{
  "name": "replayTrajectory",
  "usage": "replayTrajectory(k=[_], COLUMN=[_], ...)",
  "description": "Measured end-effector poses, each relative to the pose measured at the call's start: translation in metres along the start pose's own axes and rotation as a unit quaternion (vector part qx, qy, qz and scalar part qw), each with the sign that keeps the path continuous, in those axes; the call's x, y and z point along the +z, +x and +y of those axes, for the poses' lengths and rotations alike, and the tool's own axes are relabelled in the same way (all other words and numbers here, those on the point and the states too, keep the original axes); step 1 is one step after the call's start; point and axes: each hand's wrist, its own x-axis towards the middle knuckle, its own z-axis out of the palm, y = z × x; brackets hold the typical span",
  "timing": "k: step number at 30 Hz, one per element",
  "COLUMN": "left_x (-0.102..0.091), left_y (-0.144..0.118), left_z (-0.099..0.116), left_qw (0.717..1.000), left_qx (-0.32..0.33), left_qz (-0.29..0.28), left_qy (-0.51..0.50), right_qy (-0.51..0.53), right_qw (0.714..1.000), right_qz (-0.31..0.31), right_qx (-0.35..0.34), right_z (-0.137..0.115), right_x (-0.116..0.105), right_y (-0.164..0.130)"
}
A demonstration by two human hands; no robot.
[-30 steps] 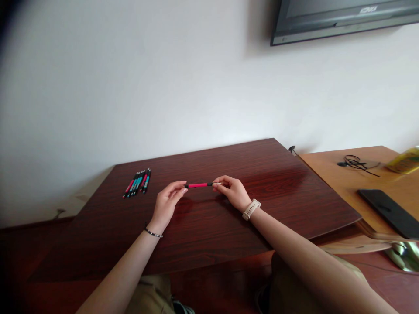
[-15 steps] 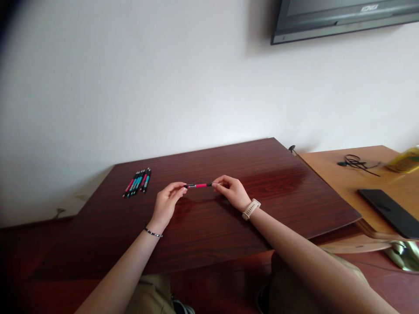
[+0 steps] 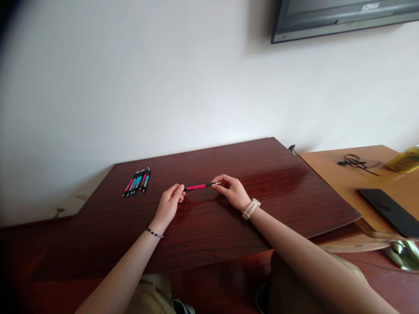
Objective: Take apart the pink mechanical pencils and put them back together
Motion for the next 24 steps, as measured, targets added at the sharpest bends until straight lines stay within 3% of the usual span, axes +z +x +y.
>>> replayTrajectory(k=[6, 13, 20, 24], left_x=[0.001, 0.0, -0.001, -0.001], left_y=[0.0, 0.0, 0.0, 0.0], left_z=[0.0, 0.008, 0.009, 0.006], left_qw=[1.0, 0.999, 0.999, 1.0], left_qx=[-0.005, 0.034, -0.01, -0.002], left_qz=[0.0, -0.011, -0.007, 0.015], left_qy=[-0.026, -0.026, 0.031, -0.008], right_qy=[-0.017, -0.016, -0.024, -0.02], right_qw=[1.0, 1.0, 1.0, 1.0], right_qz=[0.011, 0.016, 0.006, 0.02], right_qx=[-0.004, -0.001, -0.003, 0.003], right_z=[-0.001, 0.0, -0.001, 0.001], right_x=[-0.001, -0.001, -0.001, -0.002], right_y=[0.0, 0.001, 0.0, 0.001])
